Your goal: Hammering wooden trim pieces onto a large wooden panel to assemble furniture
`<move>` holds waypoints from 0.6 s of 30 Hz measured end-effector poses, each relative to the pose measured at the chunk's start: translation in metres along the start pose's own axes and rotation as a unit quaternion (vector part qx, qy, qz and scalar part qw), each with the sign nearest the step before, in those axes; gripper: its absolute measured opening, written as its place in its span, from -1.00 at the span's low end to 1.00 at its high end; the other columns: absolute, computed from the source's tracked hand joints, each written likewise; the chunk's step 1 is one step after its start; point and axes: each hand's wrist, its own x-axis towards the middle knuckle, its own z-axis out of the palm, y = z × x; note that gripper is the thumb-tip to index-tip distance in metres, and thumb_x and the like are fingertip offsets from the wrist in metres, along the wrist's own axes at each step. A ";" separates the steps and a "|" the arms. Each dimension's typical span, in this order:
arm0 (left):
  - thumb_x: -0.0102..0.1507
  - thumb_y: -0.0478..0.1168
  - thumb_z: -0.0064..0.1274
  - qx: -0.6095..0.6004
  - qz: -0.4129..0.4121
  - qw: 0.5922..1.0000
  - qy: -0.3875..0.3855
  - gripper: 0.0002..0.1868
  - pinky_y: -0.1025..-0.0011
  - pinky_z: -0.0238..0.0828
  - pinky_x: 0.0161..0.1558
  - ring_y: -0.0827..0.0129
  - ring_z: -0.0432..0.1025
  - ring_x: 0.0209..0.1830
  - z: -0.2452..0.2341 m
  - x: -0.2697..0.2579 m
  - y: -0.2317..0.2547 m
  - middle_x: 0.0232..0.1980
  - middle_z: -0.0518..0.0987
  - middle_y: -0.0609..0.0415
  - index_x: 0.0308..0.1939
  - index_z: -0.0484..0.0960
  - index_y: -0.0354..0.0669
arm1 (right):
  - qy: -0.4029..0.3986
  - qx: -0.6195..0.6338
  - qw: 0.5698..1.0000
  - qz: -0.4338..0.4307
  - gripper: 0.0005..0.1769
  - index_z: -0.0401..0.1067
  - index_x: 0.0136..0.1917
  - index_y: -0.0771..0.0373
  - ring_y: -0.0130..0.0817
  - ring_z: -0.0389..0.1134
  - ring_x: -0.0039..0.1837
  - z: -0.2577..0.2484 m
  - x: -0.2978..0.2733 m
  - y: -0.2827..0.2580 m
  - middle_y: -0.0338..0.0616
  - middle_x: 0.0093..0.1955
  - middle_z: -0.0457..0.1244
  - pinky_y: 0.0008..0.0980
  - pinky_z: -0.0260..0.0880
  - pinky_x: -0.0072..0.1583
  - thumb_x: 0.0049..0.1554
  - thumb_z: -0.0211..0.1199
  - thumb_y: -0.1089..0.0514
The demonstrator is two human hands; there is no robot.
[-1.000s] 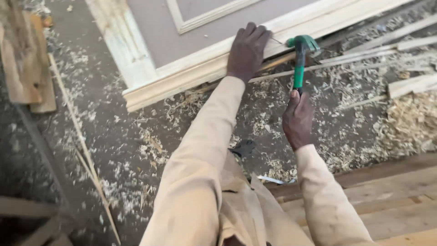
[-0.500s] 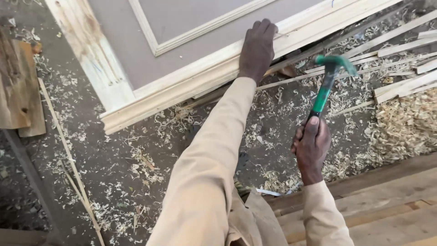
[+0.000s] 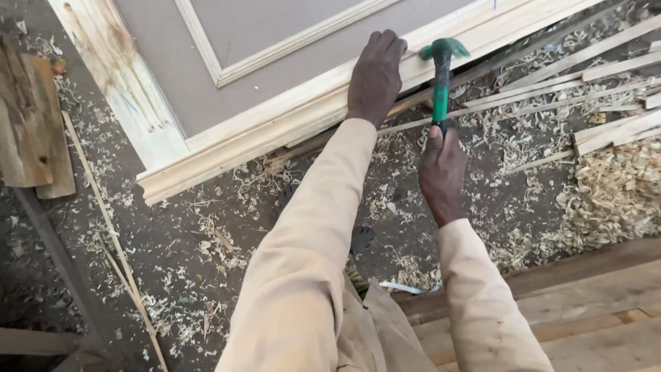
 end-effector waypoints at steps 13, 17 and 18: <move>0.02 -0.46 -0.22 -0.020 0.075 0.997 0.027 -0.83 0.29 0.24 -0.17 0.13 0.23 -0.23 0.002 0.004 0.005 -0.29 0.35 -0.06 -0.31 0.39 -0.30 | 0.057 0.004 0.998 -0.011 -0.37 0.13 -0.21 0.24 -0.08 0.02 -0.30 -0.011 0.011 0.030 0.00 -0.36 0.07 -0.17 -0.07 -0.24 0.10 -0.43 -0.35; 0.02 -0.64 -0.32 -0.021 0.089 0.995 0.030 -0.67 0.04 0.10 0.12 -0.06 0.25 -0.12 0.014 -0.011 -0.004 -0.16 0.35 -0.24 -0.18 0.35 -0.40 | 0.107 -0.017 0.994 -0.015 -0.48 0.22 -0.21 0.24 0.04 0.14 -0.26 -0.043 -0.038 0.050 0.06 -0.34 0.15 -0.07 0.00 -0.21 0.22 -0.36 -0.18; 0.02 -0.64 -0.32 -0.026 0.109 0.993 0.040 -0.67 0.04 0.10 0.12 -0.06 0.25 -0.12 0.012 -0.005 0.001 -0.16 0.35 -0.24 -0.18 0.35 -0.40 | 0.128 -0.012 0.991 -0.024 -0.48 0.22 -0.21 0.24 0.04 0.14 -0.26 -0.050 -0.043 0.050 0.06 -0.34 0.15 -0.07 0.00 -0.21 0.22 -0.36 -0.18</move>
